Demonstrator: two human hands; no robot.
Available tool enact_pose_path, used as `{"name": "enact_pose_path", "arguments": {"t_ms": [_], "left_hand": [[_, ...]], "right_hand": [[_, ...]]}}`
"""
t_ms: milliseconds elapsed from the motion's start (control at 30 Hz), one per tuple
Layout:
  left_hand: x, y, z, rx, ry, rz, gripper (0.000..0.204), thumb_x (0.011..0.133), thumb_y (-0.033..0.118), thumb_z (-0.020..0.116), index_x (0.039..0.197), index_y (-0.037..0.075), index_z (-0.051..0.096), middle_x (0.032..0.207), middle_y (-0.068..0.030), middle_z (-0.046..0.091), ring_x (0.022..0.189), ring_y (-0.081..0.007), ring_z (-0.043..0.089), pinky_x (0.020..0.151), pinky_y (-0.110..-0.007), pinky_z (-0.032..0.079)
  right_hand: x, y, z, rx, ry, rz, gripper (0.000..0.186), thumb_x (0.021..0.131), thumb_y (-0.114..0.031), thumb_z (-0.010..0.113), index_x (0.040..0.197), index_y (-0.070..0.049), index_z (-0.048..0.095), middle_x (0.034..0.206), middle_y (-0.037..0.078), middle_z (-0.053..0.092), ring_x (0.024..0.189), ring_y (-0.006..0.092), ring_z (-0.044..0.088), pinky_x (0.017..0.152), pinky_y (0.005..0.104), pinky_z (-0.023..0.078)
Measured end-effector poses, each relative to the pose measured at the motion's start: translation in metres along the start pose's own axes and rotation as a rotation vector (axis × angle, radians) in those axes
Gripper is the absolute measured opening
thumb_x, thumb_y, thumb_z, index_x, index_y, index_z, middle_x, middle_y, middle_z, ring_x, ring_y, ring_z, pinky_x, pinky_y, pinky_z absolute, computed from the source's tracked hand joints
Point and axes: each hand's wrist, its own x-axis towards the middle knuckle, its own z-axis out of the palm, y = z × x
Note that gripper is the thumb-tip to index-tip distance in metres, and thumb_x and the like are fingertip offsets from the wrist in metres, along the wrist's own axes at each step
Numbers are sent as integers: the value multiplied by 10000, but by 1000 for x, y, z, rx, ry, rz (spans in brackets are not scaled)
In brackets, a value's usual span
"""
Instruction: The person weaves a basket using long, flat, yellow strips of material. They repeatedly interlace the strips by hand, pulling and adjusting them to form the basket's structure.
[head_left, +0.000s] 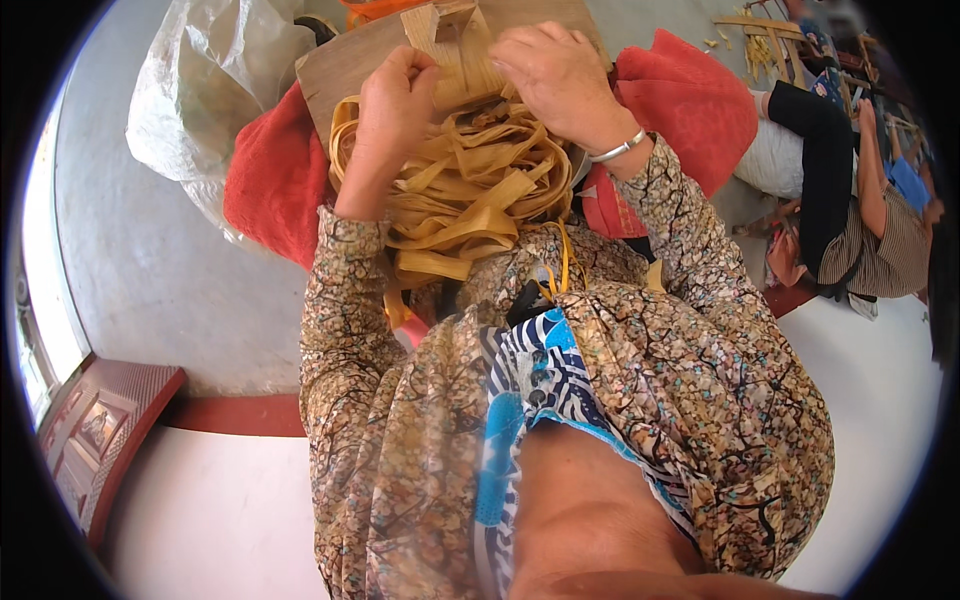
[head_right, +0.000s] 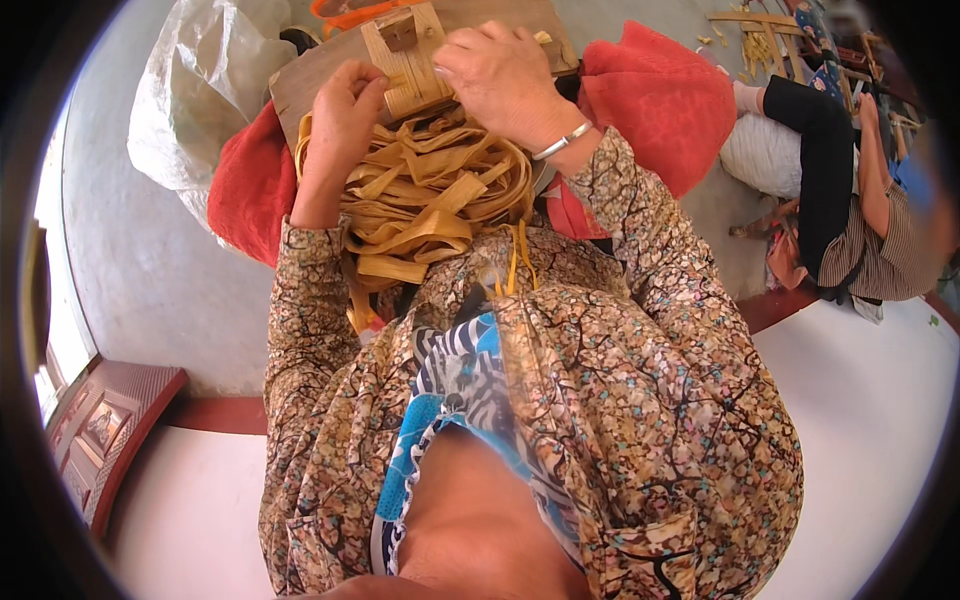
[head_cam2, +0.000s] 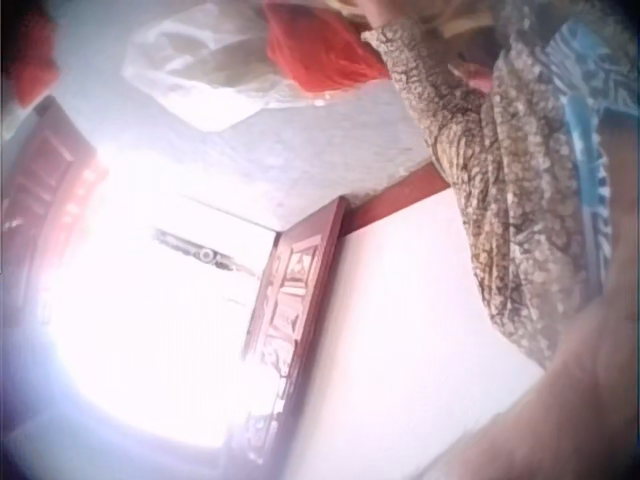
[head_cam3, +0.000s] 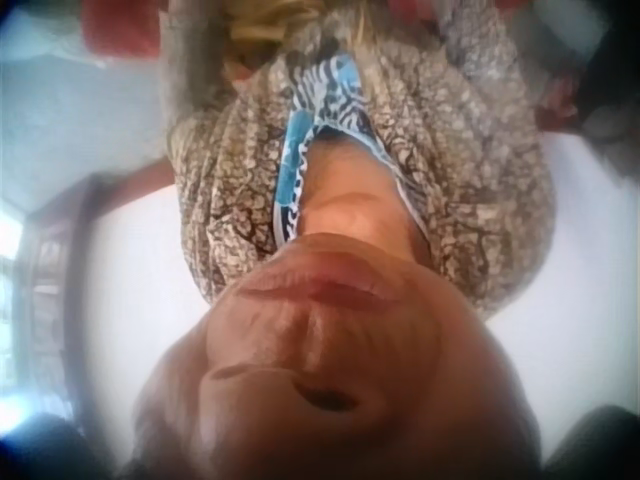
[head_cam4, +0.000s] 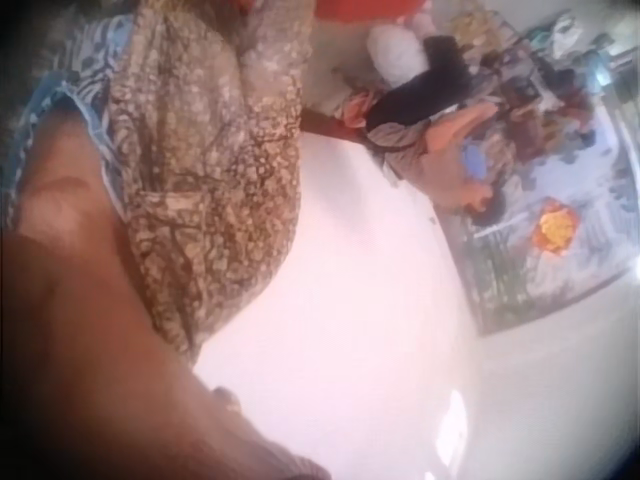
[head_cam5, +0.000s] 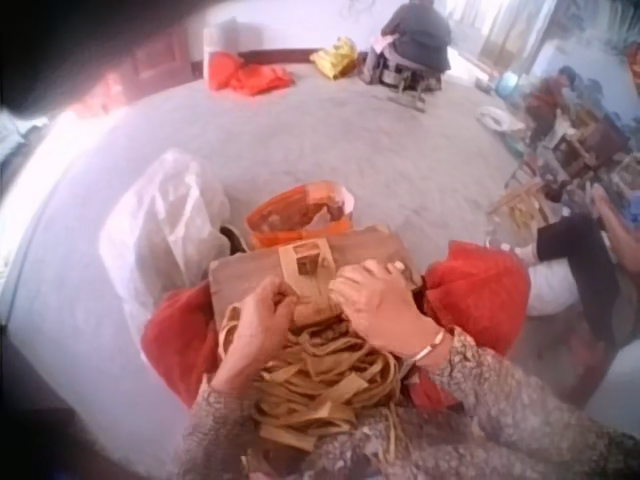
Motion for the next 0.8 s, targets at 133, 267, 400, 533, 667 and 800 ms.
{"name": "enact_pose_path", "arguments": {"t_ms": [133, 267, 400, 533, 667, 800], "left_hand": [[-28, 44, 9, -646, -171, -133, 145, 973, 138, 529, 974, 5, 588, 710, -11, 577, 584, -69, 504, 520, -196, 403], [-50, 69, -3, -797, -314, -397, 226, 983, 171, 514, 1140, 12, 549, 703, 17, 527, 540, -44, 462, 480, -171, 354], [-63, 59, -25, -469, -276, -249, 214, 955, 151, 562, 1082, -11, 621, 697, 32, 540, 580, -12, 443, 501, -163, 337], [-76, 63, -41, -337, -236, -74, 192, 944, 135, 578, 886, -23, 671, 692, 28, 565, 621, -30, 461, 536, -197, 369], [-98, 120, -41, -619, -201, 50, 270, 974, 188, 514, 939, -38, 658, 739, 1, 592, 644, -47, 485, 561, -205, 378], [-104, 128, -9, -722, -149, -68, 258, 995, 168, 455, 1149, -26, 525, 671, 18, 484, 517, -31, 363, 448, -184, 249]], "right_hand": [[18, -28, -6, 212, 189, 38, 117, 873, -258, 640, 879, -147, 677, 830, 7, 668, 803, 232, 629, 723, 379, 480], [26, -28, -5, 415, 213, 166, 329, 877, -310, 654, 642, -102, 555, 522, 68, 534, 491, 289, 552, 482, 388, 428], [0, -26, -8, 542, -155, 183, 285, 889, -290, 648, 718, -63, 633, 547, 81, 574, 455, 200, 544, 454, 326, 420], [-16, -84, -62, 1376, -710, 293, 203, 921, -195, 623, 866, -9, 685, 644, 36, 631, 600, 95, 595, 552, 275, 466], [5, -106, -117, 1754, -357, 206, 185, 944, -121, 605, 1015, 33, 677, 801, 75, 683, 766, 81, 634, 694, 237, 508], [13, -75, -84, 1075, 22, 363, 212, 969, -124, 565, 1108, 0, 666, 873, 103, 712, 789, 101, 666, 642, 230, 535]]}}
